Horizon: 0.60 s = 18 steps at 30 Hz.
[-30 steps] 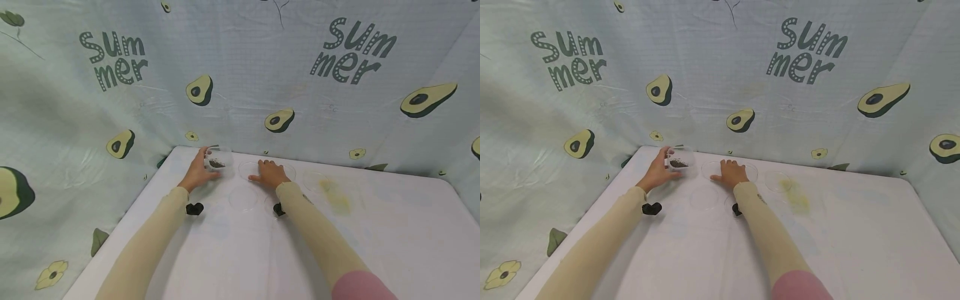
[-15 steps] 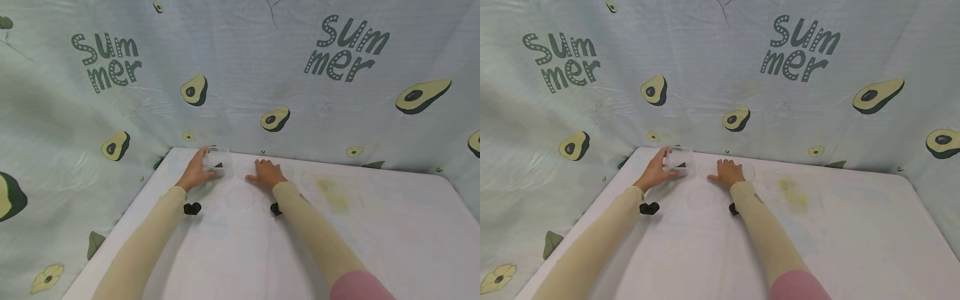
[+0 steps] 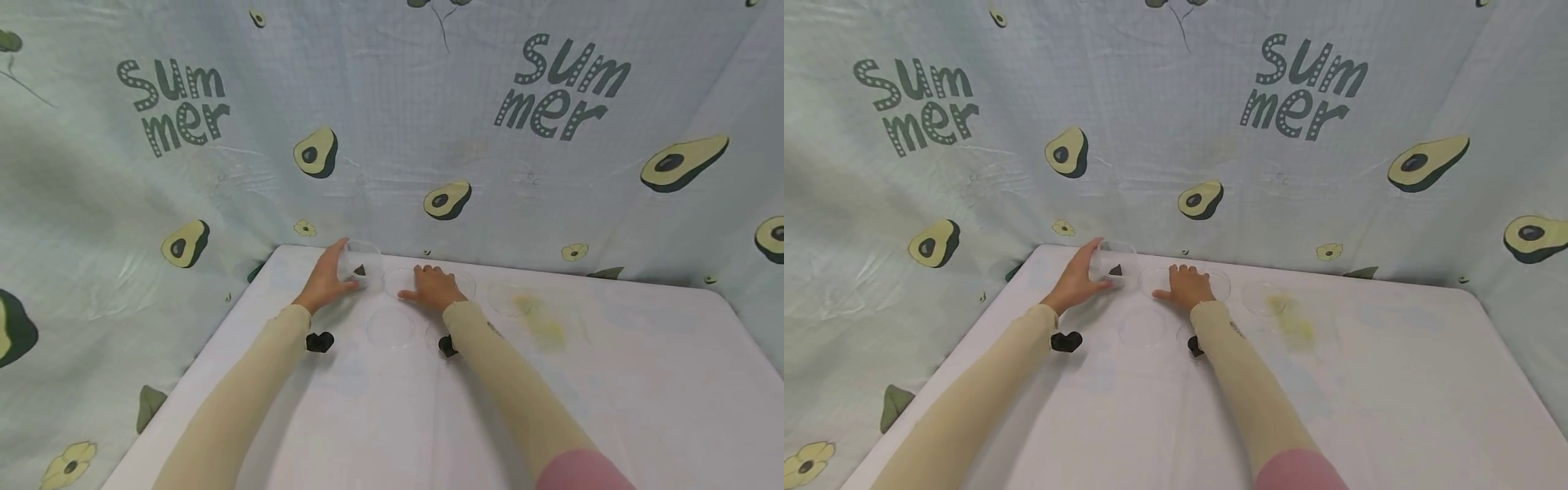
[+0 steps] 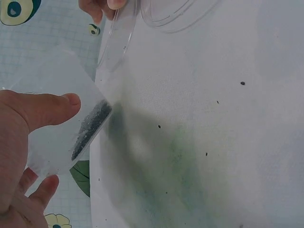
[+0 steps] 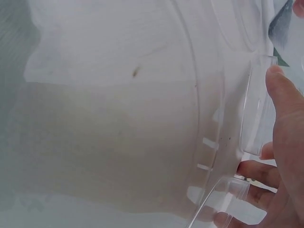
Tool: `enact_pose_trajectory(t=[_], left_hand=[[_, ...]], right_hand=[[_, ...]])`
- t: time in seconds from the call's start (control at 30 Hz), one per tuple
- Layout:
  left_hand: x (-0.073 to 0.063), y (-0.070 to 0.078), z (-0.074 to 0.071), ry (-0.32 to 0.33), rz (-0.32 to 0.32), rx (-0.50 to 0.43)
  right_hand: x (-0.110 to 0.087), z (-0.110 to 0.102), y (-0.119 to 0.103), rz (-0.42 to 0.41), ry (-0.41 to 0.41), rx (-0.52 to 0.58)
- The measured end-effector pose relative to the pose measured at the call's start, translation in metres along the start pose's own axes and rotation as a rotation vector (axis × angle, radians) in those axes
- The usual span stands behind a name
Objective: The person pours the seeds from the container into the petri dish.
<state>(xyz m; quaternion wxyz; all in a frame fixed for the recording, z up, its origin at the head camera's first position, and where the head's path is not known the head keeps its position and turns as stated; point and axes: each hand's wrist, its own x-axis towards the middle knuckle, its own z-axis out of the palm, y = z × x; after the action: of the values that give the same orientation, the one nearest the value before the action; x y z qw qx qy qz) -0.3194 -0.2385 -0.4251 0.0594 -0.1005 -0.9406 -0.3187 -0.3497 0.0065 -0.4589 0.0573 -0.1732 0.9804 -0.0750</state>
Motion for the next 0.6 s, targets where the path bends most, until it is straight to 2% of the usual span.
enact_pose_trajectory(t=[0.1, 0.27, 0.6], left_hand=[[0.003, 0.001, 0.003, 0.006, 0.021, 0.004], [0.002, 0.0, 0.008, 0.005, 0.017, 0.039], [0.007, 0.01, 0.012, 0.041, 0.062, 0.116]], right_hand=[[-0.005, -0.003, 0.0, 0.003, -0.005, 0.009], [-0.006, 0.0, -0.001, 0.001, -0.011, 0.008], [-0.008, -0.009, -0.003, 0.0, -0.004, 0.015]])
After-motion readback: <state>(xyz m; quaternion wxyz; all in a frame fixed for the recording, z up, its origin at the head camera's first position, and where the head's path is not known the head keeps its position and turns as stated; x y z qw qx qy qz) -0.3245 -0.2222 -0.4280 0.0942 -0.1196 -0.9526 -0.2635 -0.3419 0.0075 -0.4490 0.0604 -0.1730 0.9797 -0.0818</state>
